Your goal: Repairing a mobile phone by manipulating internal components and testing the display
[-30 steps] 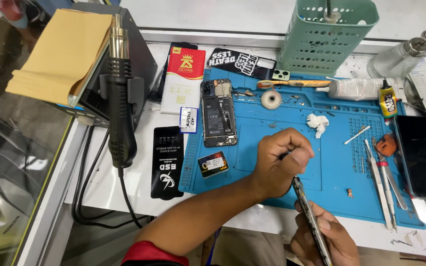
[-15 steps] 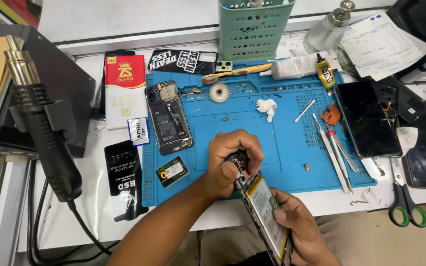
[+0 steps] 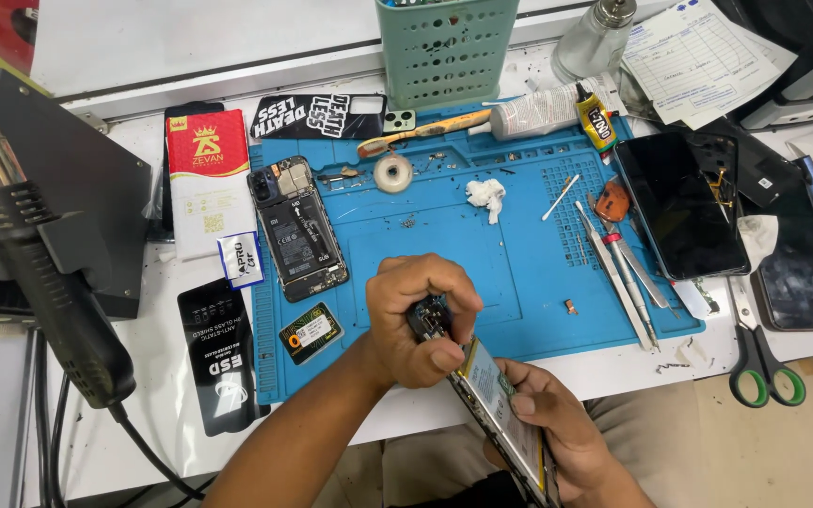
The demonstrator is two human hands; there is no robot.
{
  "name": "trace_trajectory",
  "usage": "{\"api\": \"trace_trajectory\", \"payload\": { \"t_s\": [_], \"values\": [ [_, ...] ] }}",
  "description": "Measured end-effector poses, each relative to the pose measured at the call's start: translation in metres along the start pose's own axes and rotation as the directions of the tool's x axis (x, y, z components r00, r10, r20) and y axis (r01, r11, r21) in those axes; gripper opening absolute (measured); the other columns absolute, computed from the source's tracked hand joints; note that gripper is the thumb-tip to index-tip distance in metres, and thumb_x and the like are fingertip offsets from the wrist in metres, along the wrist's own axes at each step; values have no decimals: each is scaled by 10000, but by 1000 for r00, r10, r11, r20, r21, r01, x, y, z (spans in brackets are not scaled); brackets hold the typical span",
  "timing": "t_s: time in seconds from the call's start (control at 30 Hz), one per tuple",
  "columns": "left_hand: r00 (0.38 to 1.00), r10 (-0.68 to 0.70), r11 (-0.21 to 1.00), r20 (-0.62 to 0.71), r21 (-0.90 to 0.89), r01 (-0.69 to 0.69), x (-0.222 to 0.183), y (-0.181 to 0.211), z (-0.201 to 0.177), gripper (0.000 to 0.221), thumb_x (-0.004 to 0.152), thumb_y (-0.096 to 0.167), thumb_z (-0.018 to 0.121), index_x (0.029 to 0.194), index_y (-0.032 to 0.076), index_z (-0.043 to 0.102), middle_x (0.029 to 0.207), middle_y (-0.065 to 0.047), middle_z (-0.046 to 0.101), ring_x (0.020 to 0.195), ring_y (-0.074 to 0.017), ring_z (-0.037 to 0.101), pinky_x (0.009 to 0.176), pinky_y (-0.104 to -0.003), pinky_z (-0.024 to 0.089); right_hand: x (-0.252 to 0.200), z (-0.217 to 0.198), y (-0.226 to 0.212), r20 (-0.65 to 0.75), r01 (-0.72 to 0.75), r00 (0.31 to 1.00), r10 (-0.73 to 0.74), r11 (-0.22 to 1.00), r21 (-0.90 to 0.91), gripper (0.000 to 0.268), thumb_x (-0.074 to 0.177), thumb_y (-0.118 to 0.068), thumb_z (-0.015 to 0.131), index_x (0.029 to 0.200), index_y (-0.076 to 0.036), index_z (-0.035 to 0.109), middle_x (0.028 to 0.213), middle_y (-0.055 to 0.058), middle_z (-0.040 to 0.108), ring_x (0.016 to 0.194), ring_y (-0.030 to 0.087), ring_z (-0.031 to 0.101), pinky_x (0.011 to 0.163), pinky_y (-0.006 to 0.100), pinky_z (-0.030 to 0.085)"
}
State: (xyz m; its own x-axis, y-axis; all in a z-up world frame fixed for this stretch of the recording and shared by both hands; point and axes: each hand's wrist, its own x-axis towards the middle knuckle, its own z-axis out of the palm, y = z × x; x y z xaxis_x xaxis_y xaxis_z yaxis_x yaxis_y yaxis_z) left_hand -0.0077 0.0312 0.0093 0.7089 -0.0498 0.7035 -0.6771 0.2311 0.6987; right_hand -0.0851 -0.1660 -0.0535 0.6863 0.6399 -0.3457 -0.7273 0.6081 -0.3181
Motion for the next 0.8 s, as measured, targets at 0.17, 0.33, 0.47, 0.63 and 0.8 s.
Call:
{"api": "trace_trajectory", "payload": {
  "t_s": [0.17,0.33,0.47,0.63,0.8],
  "values": [
    [1000,12,999,-15,42,-11,3,5,3,539,994,617,617,951,80,609,614,-1,585,490,-94,534,480,-242,418,1,1,0,7,-12,1000,12,1000,-7,511,832,-129,741,1227,111,525,775,206,651,410,197,509,360,312,375],
    [999,10,996,-36,88,-7,2,5,3,511,1001,594,609,931,88,609,610,-1,561,492,-99,514,490,-255,402,1,2,3,2,-13,1000,13,1000,10,522,824,-137,743,1236,105,533,737,189,646,373,208,488,337,322,373],
    [999,5,995,-34,101,-1,1,3,2,511,1008,596,593,929,91,617,596,-3,568,489,-101,519,491,-260,401,0,4,4,4,-12,1000,12,1000,9,482,846,-128,714,1228,100,528,694,184,628,369,193,489,333,309,371],
    [999,45,995,-25,85,-43,6,9,3,579,989,663,586,921,89,612,581,25,563,479,-88,513,492,-243,411,0,2,2,20,-15,1000,14,1000,23,470,852,-110,694,1227,116,525,750,210,628,380,218,479,343,321,375],
    [998,57,989,-14,140,-54,6,9,3,387,942,473,681,874,99,609,582,12,569,486,-111,524,491,-258,413,0,3,1,106,-59,993,50,995,79,376,895,-119,664,1182,56,497,638,138,567,332,162,435,321,280,369]
  ]
}}
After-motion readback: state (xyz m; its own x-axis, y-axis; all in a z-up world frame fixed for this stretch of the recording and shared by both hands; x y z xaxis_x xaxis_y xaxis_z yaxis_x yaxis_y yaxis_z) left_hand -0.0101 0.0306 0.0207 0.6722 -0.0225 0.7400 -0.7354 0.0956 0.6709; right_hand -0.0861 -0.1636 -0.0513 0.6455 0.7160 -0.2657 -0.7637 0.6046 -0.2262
